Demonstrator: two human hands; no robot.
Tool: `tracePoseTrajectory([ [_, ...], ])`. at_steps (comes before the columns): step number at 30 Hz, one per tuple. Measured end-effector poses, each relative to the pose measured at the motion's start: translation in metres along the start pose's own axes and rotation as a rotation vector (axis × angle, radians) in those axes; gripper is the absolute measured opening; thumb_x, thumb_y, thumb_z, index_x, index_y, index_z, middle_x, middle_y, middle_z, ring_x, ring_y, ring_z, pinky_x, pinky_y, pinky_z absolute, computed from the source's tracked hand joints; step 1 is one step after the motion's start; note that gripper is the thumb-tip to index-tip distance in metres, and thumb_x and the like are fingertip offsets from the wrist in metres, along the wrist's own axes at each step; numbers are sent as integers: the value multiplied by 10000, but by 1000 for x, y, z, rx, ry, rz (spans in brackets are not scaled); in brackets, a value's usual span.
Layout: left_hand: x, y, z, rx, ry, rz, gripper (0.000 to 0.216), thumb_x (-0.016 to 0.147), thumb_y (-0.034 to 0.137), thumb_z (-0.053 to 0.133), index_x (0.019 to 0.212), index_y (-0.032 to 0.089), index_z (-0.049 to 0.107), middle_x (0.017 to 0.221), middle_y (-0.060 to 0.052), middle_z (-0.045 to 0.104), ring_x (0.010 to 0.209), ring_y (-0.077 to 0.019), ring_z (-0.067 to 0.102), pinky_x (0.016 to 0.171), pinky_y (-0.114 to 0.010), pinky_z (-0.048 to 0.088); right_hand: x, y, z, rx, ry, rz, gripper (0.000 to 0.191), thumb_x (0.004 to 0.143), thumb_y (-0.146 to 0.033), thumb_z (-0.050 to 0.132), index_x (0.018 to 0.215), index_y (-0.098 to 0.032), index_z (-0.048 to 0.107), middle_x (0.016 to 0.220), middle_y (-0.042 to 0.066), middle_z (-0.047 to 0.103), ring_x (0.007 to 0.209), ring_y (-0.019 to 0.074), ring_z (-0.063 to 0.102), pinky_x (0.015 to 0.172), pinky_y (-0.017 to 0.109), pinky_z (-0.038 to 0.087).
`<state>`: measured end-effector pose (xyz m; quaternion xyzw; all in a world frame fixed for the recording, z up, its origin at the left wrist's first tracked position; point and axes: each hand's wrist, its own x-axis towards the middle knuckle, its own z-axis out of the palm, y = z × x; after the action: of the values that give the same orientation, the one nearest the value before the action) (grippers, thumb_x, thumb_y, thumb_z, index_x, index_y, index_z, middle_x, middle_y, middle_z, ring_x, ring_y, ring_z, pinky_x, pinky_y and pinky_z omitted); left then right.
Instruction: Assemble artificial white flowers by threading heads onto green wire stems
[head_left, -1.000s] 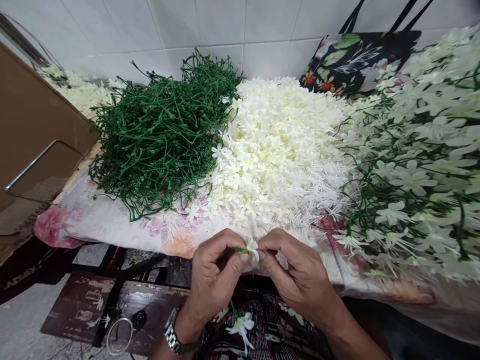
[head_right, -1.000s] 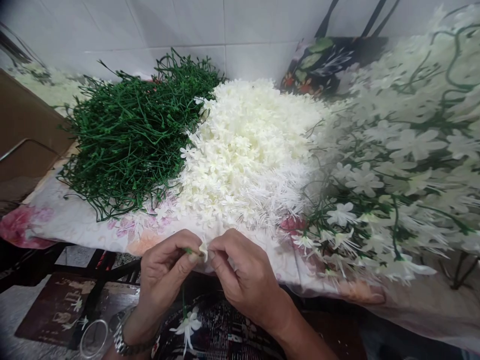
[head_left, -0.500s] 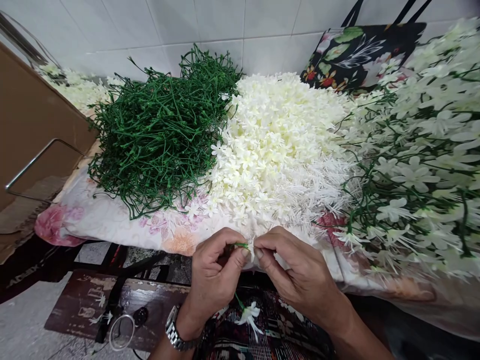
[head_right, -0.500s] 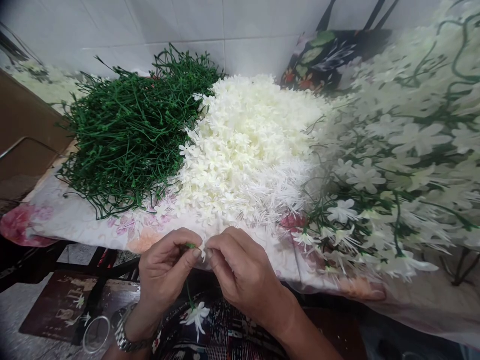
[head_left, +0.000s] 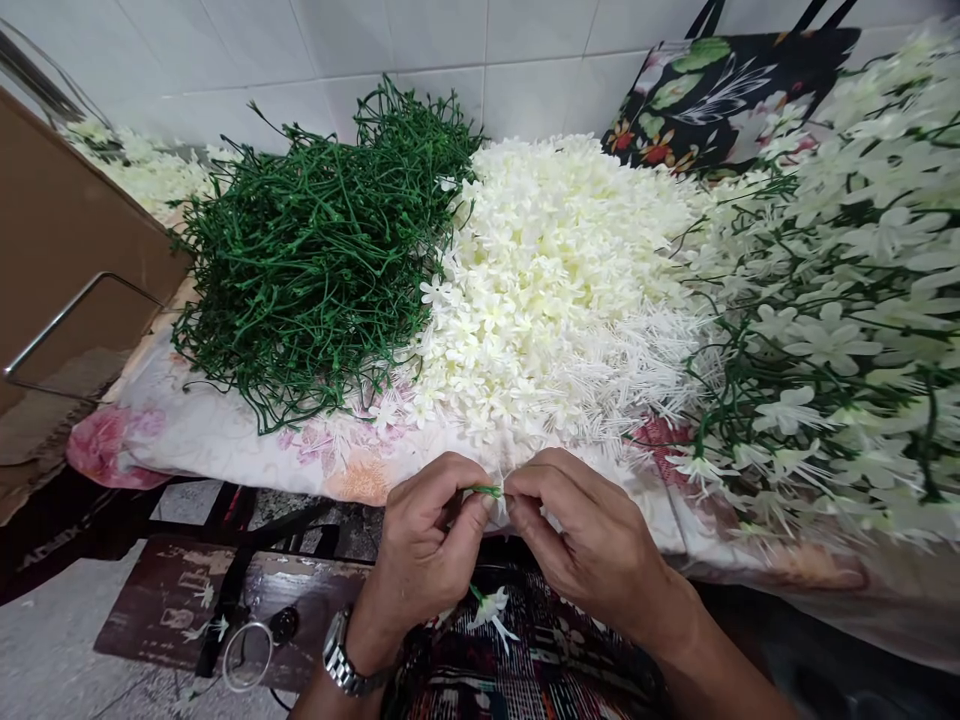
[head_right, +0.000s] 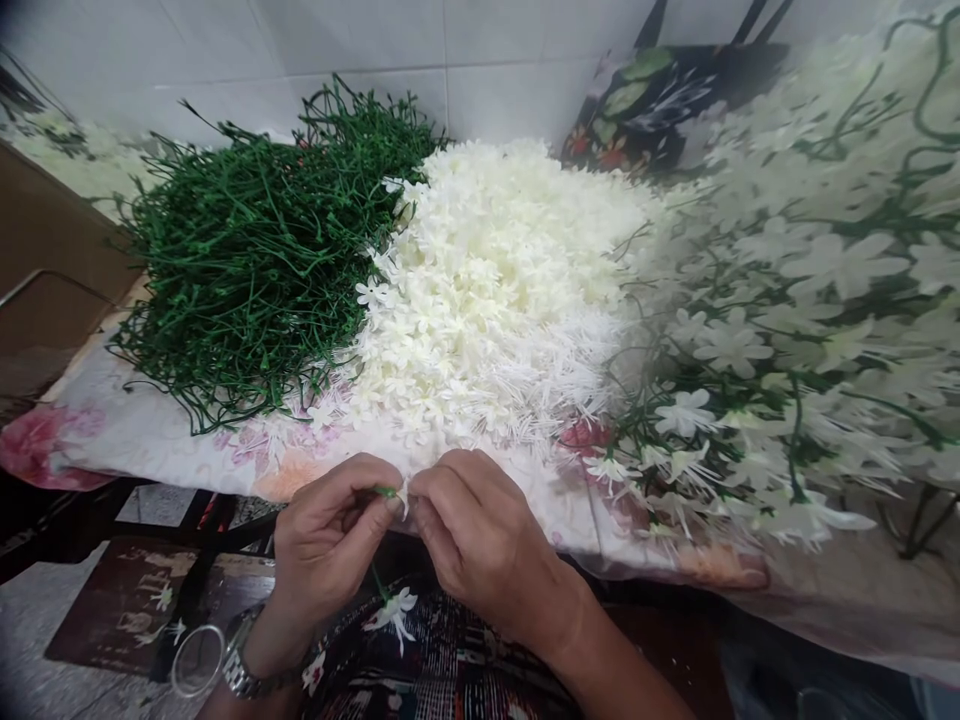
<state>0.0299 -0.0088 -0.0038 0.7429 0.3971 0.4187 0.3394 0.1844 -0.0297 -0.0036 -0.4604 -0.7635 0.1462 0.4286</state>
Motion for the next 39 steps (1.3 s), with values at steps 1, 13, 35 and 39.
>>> tracePoseTrajectory([
  [1,1,0,0,-11,-10,-7,161,782,22,506,780,176,552,686,21,571,599,-77,540,568,-174,441,0,0,0,18,1,16,149,855,-64,442,775,-133,546,647,23,513,611,115,479,553,244,430],
  [13,1,2,2,-21,-29,-12,141,792,48,498,761,161,576,676,-11,599,603,-107,566,561,-204,455,-1,-1,4,132,13,111,127,844,-82,446,786,-169,518,647,2,516,579,101,481,519,224,426],
  [35,-4,-2,6,-442,101,-322,133,796,246,592,729,149,653,626,-8,595,565,-108,517,517,-196,414,2,3,1,176,31,109,115,827,-87,490,829,-166,573,689,17,581,618,109,546,545,237,457],
  [39,-8,-6,6,-433,98,-316,208,845,305,549,772,165,685,661,-24,614,597,-122,529,528,-211,406,3,-1,-7,200,35,192,112,816,-98,497,763,-176,556,645,-14,549,558,87,513,506,212,416],
])
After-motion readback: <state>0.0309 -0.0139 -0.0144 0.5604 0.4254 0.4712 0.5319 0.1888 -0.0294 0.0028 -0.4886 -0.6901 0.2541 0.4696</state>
